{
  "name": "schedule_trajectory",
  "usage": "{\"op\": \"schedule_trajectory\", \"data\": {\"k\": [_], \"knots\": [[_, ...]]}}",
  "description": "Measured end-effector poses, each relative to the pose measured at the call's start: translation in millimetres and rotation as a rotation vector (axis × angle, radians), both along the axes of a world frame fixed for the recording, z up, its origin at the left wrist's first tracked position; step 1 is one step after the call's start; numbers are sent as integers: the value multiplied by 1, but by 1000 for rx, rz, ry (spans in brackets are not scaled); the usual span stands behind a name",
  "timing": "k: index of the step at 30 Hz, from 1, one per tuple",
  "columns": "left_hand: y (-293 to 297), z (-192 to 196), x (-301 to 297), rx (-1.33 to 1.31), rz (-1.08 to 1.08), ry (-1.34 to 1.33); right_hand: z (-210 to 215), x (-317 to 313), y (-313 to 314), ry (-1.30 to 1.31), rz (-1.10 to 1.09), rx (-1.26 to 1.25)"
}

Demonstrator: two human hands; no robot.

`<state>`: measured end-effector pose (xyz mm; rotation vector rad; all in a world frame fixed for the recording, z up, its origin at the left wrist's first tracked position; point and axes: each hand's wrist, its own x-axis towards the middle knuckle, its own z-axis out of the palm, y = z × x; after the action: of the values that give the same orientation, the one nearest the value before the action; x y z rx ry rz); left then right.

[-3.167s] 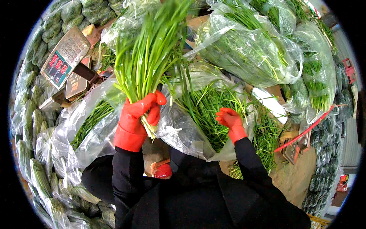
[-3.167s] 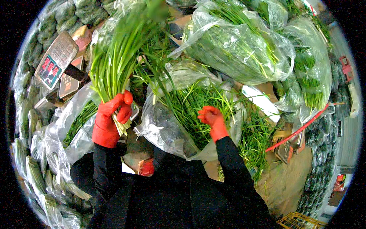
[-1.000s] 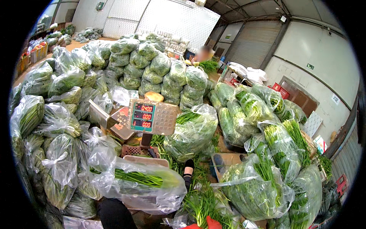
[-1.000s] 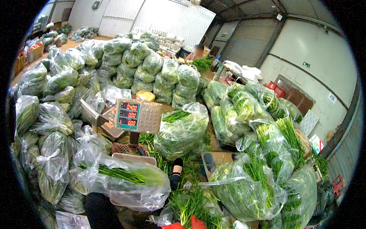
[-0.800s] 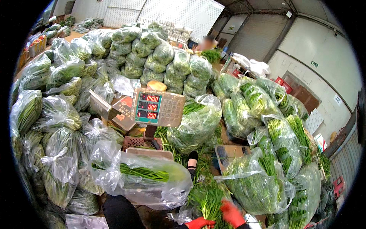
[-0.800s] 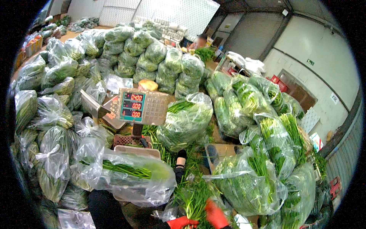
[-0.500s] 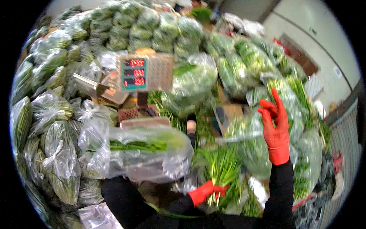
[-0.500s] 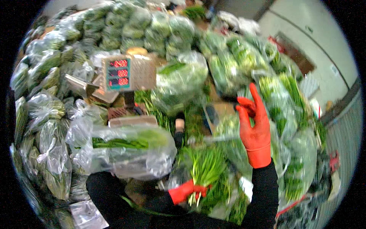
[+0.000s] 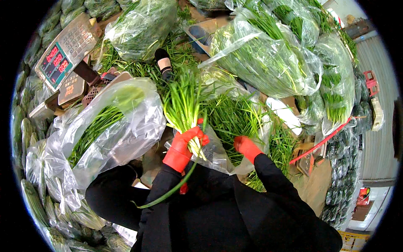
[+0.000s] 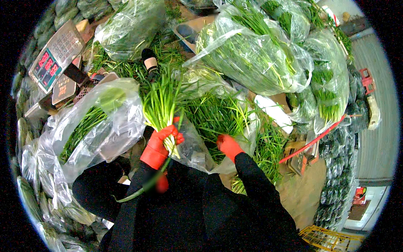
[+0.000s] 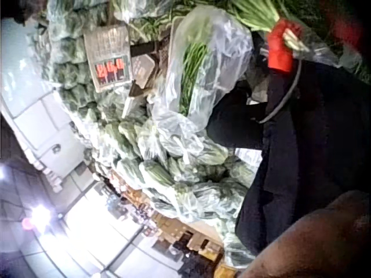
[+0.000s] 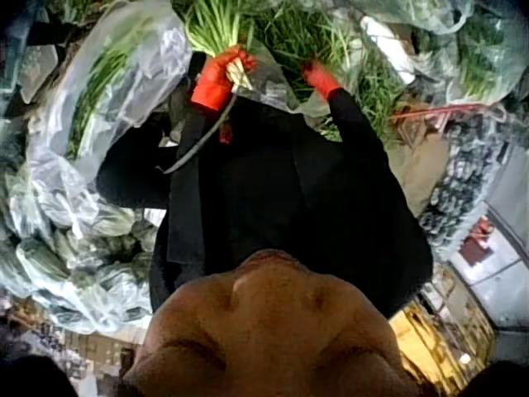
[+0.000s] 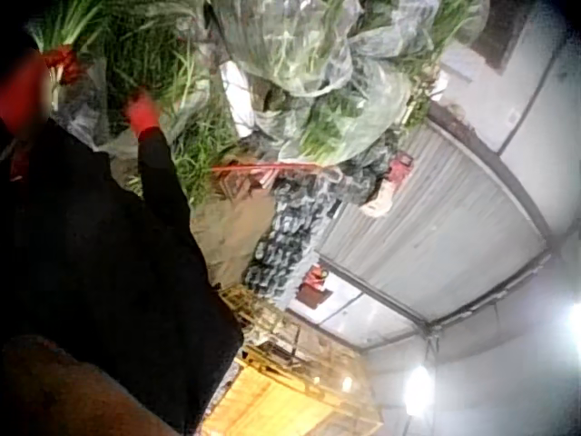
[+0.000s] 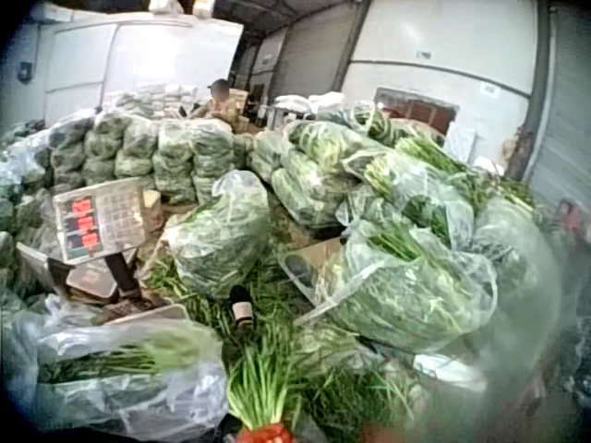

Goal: The person weighs bundles of green onions on a digital scale and places them into plastic bags by hand.

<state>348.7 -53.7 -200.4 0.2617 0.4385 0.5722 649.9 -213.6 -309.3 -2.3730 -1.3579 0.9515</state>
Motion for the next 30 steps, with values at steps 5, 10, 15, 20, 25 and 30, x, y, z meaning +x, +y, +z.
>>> {"op": "schedule_trajectory", "data": {"k": [5,10,15,20,25,30], "knots": [[16,-5,-39,54,161,154,60,-41,38,-45,-281,339],[1,-9,-23,79,126,215,44,54,48,-720,-398,459],[-14,-9,-21,121,23,362,20,67,46,-641,-477,-48],[-15,7,-19,156,-7,366,24,98,32,-731,-289,207],[-19,-5,-16,111,-5,363,77,110,54,6,-619,842],[-29,-21,-8,63,-86,374,65,107,64,-301,-39,21]]}}
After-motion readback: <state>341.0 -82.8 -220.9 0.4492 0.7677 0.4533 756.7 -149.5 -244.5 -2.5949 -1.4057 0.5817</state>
